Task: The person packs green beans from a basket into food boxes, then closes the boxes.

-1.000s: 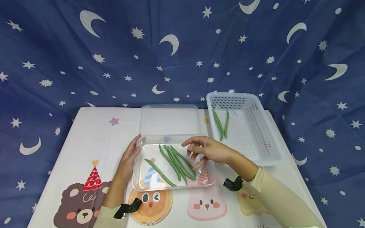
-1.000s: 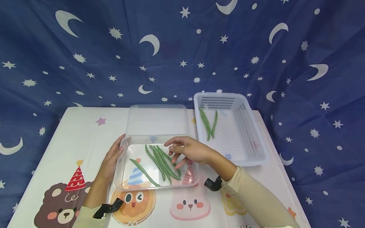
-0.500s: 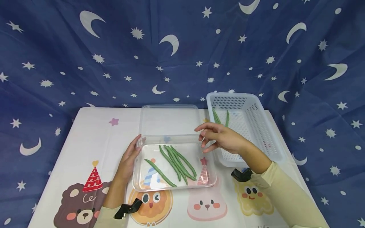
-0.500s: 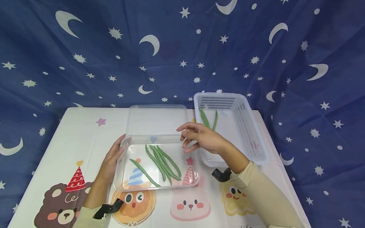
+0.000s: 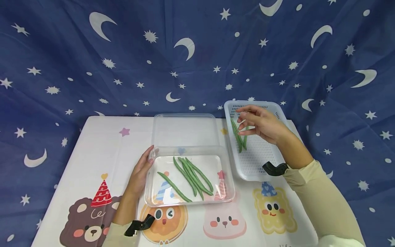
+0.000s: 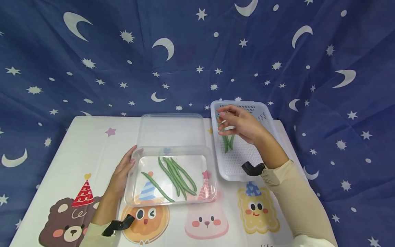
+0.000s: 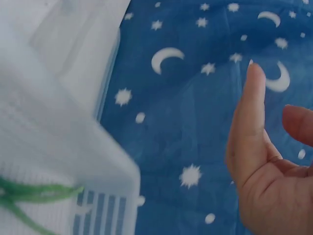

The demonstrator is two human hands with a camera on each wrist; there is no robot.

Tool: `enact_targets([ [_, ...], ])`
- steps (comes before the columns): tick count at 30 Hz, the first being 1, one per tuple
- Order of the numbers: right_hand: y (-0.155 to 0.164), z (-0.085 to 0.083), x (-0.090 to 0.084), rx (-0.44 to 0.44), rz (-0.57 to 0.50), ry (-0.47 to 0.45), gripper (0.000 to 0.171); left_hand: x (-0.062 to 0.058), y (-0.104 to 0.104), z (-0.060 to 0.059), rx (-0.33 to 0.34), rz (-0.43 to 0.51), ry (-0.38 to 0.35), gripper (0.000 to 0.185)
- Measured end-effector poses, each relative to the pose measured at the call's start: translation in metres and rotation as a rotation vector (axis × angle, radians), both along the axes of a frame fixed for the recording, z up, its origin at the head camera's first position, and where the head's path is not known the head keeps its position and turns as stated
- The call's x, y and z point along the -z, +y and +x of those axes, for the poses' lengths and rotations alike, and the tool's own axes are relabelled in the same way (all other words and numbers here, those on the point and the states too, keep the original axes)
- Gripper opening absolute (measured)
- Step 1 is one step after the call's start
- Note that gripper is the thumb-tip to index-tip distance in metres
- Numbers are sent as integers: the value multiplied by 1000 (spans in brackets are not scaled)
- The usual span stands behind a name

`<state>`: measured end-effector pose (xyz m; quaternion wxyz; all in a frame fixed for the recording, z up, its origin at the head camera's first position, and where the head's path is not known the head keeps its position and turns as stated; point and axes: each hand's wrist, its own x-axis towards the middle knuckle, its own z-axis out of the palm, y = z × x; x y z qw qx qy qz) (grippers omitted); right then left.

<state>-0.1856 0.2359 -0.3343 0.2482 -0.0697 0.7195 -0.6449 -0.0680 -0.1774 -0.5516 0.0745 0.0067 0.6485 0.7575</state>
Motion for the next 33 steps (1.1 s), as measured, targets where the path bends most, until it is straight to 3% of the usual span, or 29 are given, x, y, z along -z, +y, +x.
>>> enact_targets([
  [7, 23, -33, 20, 153, 139, -49, 40, 0, -1, 1, -9, -2, -10, 55],
  [17, 59, -65, 57, 258, 179, -133, 64, 0, 0, 0, 1, 3, -12, 55],
  [22, 70, -74, 81, 274, 225, -197, 74, 2, 0, 1, 1, 2, -32, 55],
  [33, 83, -87, 120, 290, 276, -275, 79, 0, 1, 0, -6, 10, -8, 55],
])
